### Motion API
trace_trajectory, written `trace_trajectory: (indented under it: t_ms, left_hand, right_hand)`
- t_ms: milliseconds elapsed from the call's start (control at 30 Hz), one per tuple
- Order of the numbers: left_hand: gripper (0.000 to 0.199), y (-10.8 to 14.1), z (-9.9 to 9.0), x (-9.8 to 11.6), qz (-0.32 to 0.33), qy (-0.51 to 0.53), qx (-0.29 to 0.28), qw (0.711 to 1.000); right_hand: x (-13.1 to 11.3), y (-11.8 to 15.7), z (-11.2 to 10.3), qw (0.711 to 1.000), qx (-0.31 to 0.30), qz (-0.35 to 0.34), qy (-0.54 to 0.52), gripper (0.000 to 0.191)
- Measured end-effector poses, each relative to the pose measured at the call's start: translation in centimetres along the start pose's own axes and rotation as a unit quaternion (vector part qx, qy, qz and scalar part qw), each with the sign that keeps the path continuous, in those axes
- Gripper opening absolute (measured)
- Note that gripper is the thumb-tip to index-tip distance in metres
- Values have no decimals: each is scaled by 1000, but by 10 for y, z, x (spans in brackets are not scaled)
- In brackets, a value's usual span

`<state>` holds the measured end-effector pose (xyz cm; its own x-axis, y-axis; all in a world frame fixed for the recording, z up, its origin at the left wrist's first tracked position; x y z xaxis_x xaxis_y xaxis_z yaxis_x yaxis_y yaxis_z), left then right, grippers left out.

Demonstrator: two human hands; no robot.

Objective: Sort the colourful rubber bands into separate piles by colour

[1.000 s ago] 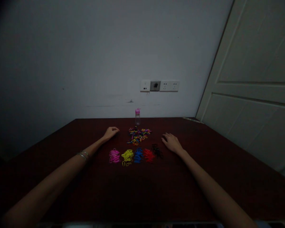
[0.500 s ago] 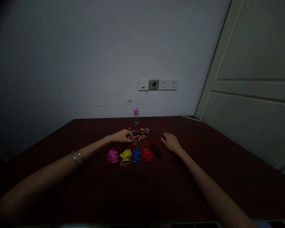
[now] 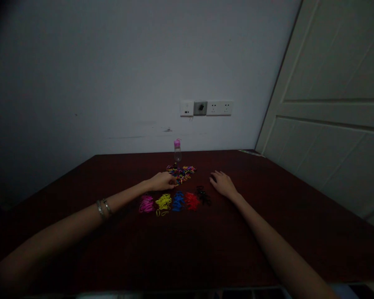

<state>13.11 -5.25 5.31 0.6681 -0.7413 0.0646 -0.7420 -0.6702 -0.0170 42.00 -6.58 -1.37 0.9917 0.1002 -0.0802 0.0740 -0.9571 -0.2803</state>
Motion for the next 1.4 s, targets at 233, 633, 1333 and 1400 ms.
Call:
trace_trajectory:
  t_ms: [233, 633, 1333, 1400]
  left_hand:
    - [21, -1, -3, -3, -14, 37, -12, 999]
    - [21, 1, -20, -18, 15, 133, 32, 990]
    - [19, 36, -28, -1, 47, 193, -142, 970]
    - [18, 36, -29, -5, 43, 211, -134, 967]
  right_hand:
    - [-1, 1, 0, 1000, 2, 2, -1, 47]
    - [1, 0, 2, 1000, 16, -5, -7, 47]
    - [2, 1, 1, 999, 29, -16, -2, 45]
    - [2, 1, 2, 999, 30, -14, -5, 45]
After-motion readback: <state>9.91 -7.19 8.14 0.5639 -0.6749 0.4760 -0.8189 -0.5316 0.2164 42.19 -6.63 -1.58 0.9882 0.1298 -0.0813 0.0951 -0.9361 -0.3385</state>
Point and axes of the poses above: each hand's wrist, its own y-axis away from the middle knuckle, its own z-axis out of the palm, x = y × z, the point moved 1 cm from there along -y, towards the middle knuckle, and after that the axes turned 4 degrees about y, right-handed, at the moved point
